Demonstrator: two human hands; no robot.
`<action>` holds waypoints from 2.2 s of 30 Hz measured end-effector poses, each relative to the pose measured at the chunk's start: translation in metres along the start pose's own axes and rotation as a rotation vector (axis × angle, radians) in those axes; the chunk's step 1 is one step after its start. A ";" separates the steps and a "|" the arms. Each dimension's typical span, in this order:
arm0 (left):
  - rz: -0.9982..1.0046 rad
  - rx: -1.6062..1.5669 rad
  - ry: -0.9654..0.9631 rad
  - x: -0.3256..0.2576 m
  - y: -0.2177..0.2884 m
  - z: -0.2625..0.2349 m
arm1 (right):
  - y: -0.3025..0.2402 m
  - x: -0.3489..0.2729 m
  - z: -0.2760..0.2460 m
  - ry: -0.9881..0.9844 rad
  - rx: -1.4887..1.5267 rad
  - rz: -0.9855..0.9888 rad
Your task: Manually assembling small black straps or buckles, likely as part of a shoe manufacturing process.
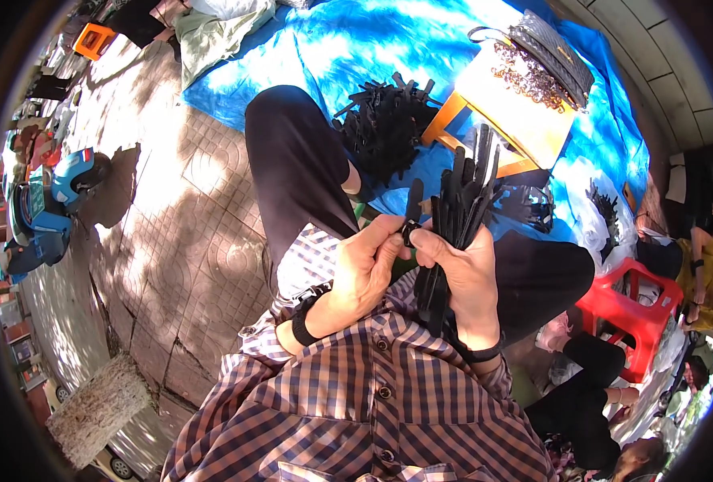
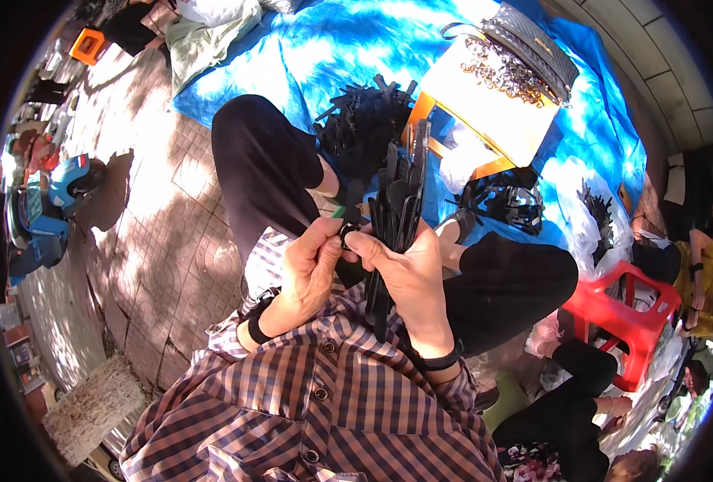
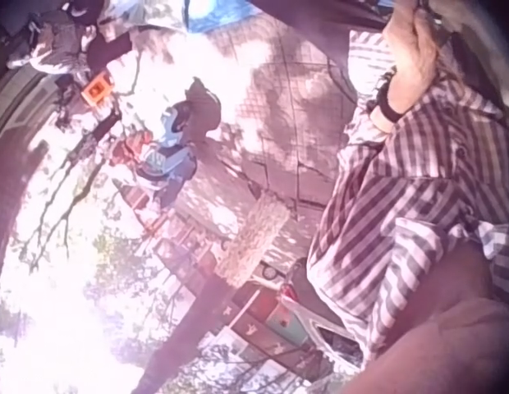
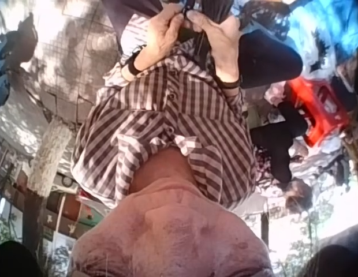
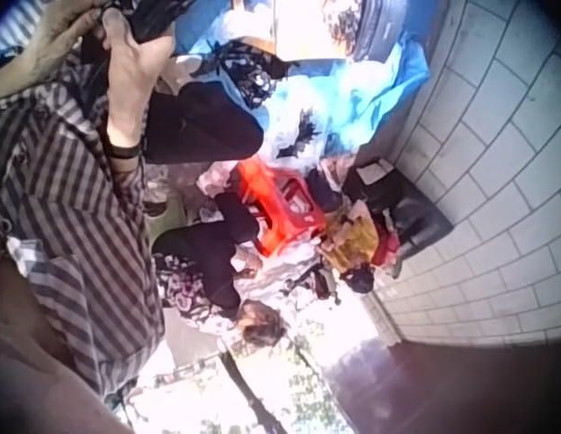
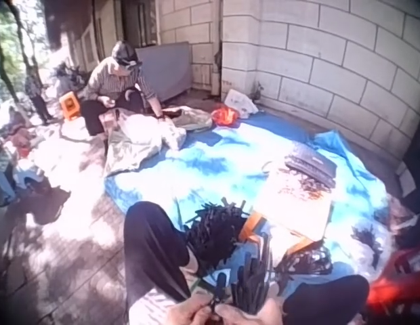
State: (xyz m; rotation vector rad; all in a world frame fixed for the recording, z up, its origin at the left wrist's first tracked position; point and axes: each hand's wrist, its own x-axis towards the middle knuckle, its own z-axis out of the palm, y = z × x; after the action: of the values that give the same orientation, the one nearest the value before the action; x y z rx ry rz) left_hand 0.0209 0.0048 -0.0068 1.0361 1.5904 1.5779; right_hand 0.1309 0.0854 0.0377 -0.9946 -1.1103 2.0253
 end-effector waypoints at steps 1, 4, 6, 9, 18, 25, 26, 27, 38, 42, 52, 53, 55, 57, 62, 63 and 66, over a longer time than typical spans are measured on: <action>0.000 -0.004 -0.011 0.001 0.001 0.001 | -0.001 0.000 -0.002 0.011 0.000 -0.003; 0.098 0.103 -0.046 0.006 0.006 0.002 | -0.007 0.000 -0.006 0.042 -0.034 0.004; 0.125 0.162 -0.066 0.003 -0.003 -0.002 | 0.000 0.003 -0.011 0.052 0.032 0.023; 0.068 0.085 -0.116 0.006 0.006 -0.007 | -0.008 0.008 -0.007 0.010 -0.033 0.008; 0.086 0.236 -0.131 0.016 0.020 -0.003 | -0.006 0.005 -0.011 0.023 -0.058 -0.062; 0.045 0.098 -0.122 0.010 0.010 -0.006 | 0.002 0.001 -0.013 -0.031 -0.067 -0.078; -0.024 0.043 -0.101 0.009 0.009 -0.007 | 0.002 0.001 -0.013 -0.021 -0.053 -0.102; -0.092 -0.014 -0.082 0.009 0.008 -0.008 | 0.002 0.000 -0.012 -0.008 -0.040 -0.125; -0.336 -0.226 -0.321 0.015 0.007 -0.013 | 0.009 0.014 -0.012 0.154 -0.275 -0.232; -0.432 -0.310 -0.354 0.016 0.009 -0.010 | 0.017 0.021 -0.016 0.173 -0.191 -0.233; -0.504 -0.164 -0.305 0.032 -0.018 0.006 | 0.026 0.035 -0.044 0.123 -0.016 0.015; -0.492 -0.094 -0.263 0.041 -0.018 0.008 | 0.026 0.037 -0.047 0.173 0.053 0.088; -0.353 -0.172 -0.290 0.075 -0.019 0.006 | 0.028 0.042 -0.055 0.185 0.147 0.115; 0.312 0.475 0.043 0.103 -0.041 0.001 | 0.026 0.041 -0.046 0.158 0.349 0.201; 0.091 0.116 -0.113 0.082 0.007 0.001 | 0.032 0.044 -0.052 0.181 0.521 0.238; 0.062 0.136 -0.169 0.070 0.009 0.004 | 0.034 0.046 -0.054 0.161 0.542 0.237; 0.017 0.077 -0.295 0.042 0.014 0.012 | 0.029 0.047 -0.056 0.199 0.531 0.238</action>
State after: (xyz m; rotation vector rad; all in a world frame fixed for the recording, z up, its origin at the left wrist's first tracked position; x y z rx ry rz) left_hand 0.0131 0.0469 0.0095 1.2628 1.4514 1.3124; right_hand 0.1482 0.1319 -0.0230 -1.0450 -0.3264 2.1802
